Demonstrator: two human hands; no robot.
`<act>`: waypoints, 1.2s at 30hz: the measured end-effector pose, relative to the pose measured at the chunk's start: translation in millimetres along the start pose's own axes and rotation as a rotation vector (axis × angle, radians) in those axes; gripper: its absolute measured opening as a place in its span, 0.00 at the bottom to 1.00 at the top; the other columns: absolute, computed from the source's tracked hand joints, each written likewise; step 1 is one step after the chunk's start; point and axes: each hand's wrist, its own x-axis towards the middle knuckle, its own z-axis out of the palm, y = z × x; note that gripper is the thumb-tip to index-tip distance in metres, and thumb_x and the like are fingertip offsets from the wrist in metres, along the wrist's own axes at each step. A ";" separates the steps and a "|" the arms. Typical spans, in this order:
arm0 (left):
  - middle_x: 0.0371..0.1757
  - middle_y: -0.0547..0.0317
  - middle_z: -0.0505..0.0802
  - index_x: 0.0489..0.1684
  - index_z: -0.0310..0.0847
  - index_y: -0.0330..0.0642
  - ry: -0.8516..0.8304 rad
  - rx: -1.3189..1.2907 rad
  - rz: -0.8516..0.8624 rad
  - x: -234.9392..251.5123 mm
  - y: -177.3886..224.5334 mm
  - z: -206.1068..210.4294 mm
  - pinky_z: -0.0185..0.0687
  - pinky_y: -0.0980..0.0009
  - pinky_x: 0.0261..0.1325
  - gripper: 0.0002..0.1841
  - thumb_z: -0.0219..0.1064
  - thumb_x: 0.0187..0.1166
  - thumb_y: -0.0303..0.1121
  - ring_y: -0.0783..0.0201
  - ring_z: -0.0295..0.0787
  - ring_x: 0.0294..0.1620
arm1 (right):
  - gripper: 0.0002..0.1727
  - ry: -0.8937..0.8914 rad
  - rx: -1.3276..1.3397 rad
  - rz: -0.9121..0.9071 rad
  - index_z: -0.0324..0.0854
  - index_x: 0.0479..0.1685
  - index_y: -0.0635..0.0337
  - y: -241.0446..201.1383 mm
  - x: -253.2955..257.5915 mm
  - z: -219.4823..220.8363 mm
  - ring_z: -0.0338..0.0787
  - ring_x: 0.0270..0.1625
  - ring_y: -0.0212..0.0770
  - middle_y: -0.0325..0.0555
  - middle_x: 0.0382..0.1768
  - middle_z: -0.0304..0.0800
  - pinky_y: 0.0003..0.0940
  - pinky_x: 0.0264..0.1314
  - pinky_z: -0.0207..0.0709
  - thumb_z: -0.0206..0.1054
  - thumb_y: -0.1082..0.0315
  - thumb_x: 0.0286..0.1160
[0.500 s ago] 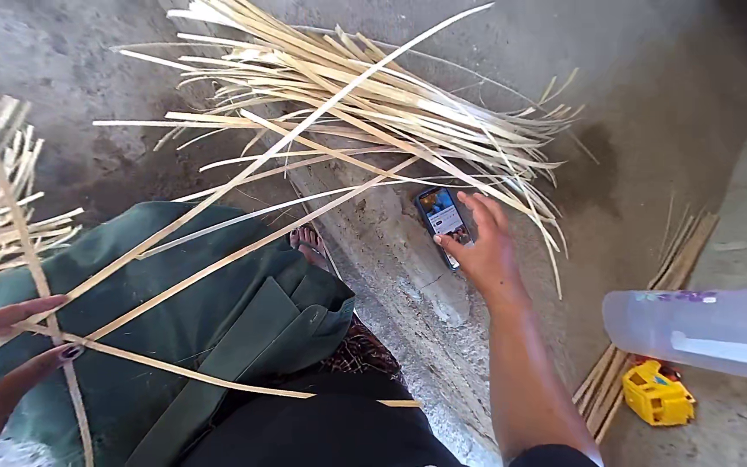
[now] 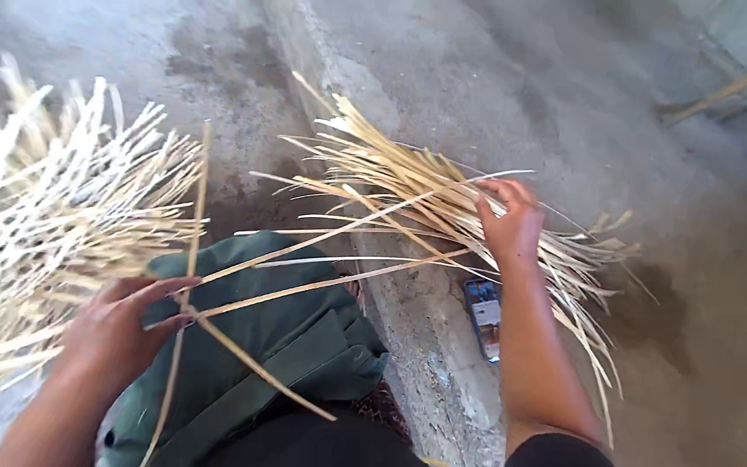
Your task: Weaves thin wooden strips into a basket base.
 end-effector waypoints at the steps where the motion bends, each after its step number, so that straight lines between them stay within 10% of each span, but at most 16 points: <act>1: 0.64 0.32 0.86 0.66 0.89 0.59 -0.005 -0.008 -0.022 -0.4 4.5 -0.6 0.73 0.24 0.60 0.27 0.82 0.66 0.25 0.27 0.82 0.64 | 0.15 -0.021 0.067 -0.083 0.90 0.60 0.57 -15.5 2.8 3.9 0.87 0.70 0.52 0.51 0.63 0.91 0.50 0.77 0.76 0.68 0.61 0.82; 7: 0.64 0.44 0.88 0.65 0.89 0.60 0.005 -0.016 -0.161 -3.8 18.1 -3.1 0.79 0.31 0.55 0.25 0.81 0.66 0.27 0.40 0.88 0.55 | 0.19 -0.378 0.367 -0.561 0.89 0.64 0.56 -138.5 -36.6 57.4 0.85 0.72 0.50 0.49 0.66 0.89 0.53 0.78 0.74 0.68 0.56 0.81; 15: 0.69 0.46 0.85 0.66 0.88 0.63 0.044 -0.101 -0.129 -14.5 1.9 3.0 0.82 0.34 0.56 0.27 0.80 0.66 0.27 0.40 0.86 0.62 | 0.33 -0.550 0.421 -0.705 0.75 0.83 0.52 -270.6 -100.5 135.4 0.72 0.86 0.53 0.51 0.79 0.79 0.68 0.89 0.53 0.69 0.49 0.80; 36: 0.69 0.50 0.85 0.67 0.89 0.60 0.153 -0.161 -0.081 -28.2 -8.9 12.0 0.82 0.40 0.56 0.25 0.78 0.71 0.26 0.43 0.85 0.61 | 0.25 -0.456 0.408 -0.761 0.81 0.77 0.48 -279.5 -99.5 176.0 0.78 0.80 0.56 0.52 0.75 0.82 0.69 0.88 0.55 0.61 0.49 0.86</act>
